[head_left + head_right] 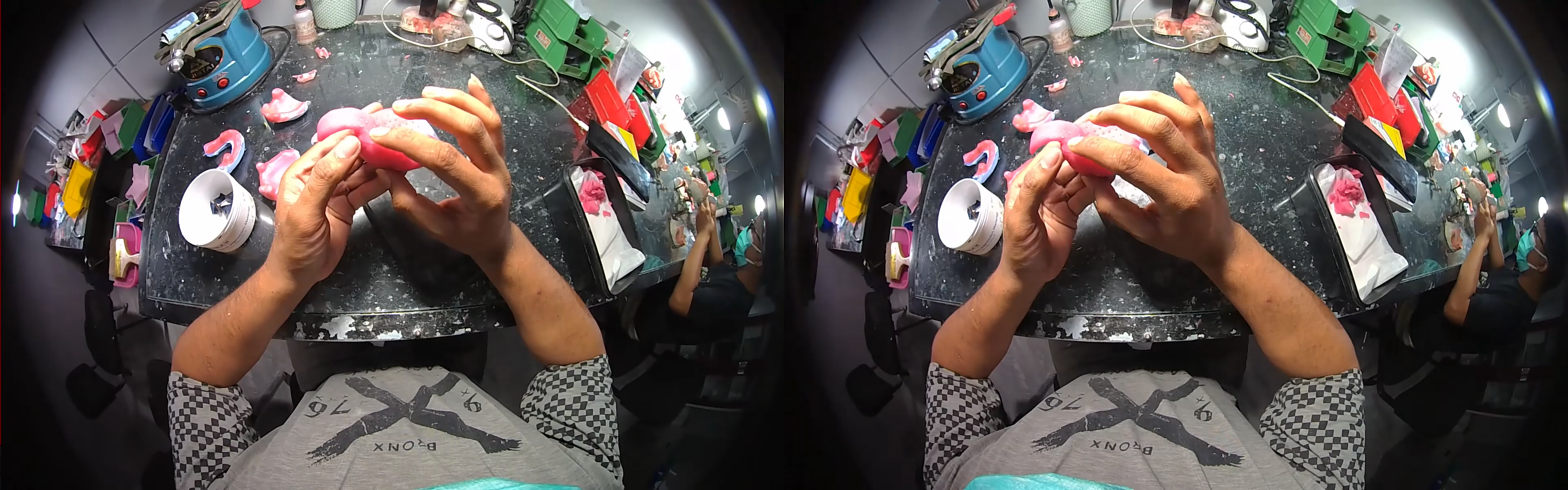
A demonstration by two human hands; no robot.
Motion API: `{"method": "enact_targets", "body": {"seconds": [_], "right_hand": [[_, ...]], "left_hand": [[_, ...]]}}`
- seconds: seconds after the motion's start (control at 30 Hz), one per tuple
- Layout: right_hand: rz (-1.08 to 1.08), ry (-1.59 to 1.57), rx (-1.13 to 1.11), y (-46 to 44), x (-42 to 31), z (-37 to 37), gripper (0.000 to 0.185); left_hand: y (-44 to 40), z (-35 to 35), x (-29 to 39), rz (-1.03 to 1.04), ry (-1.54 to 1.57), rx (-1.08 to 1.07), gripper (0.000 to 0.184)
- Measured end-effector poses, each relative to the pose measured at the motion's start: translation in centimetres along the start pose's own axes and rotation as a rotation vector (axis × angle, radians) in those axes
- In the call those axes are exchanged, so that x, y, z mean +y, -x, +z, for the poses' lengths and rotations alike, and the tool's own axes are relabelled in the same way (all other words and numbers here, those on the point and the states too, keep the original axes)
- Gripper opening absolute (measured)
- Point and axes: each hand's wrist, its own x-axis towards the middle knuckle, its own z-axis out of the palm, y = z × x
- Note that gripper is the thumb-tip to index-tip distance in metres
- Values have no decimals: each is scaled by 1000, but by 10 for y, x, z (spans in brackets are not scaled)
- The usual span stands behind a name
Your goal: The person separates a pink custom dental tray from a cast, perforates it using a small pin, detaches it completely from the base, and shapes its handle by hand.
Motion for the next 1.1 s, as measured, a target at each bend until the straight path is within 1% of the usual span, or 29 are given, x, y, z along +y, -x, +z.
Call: {"method": "enact_targets", "body": {"seconds": [0.13, 0.27, 0.33, 0.37, 0.67, 0.73, 0.87, 0.93, 1.07, 1.1], "right_hand": [[-5, -12, 15, 1, 1, 2, 43], [12, -25, -10, 1, 0, 3, 42], [11, -31, -12, 1, 0, 3, 42], [1, -31, -11, 2, 1, 4, 43], [15, -69, -22, 4, 4, 6, 44], [14, -65, -21, 4, 4, 6, 43], [27, -85, 8, 3, 3, 9, 41], [32, -97, 20, 3, 2, 8, 41], [5, -25, -35, 0, 0, 2, 41], [8, -12, -43, -1, 0, 1, 40]], "left_hand": [[0, -6, -2, -34, -41, 35, 51], [-2, 4, 5, -41, -8, 21, 53], [-3, 3, 6, -39, -45, 21, 63], [-3, 2, 6, -37, -44, 23, 63], [-2, 1, 6, -19, -46, -8, 59], [-1, 1, 5, -5, -46, -2, 51], [0, -7, 2, -33, -42, -21, 46], [0, -7, 3, -34, 98, -32, 40], [1, -8, -1, -11, 62, -15, 37], [1, -6, -3, 0, 15, 22, 36]]}}
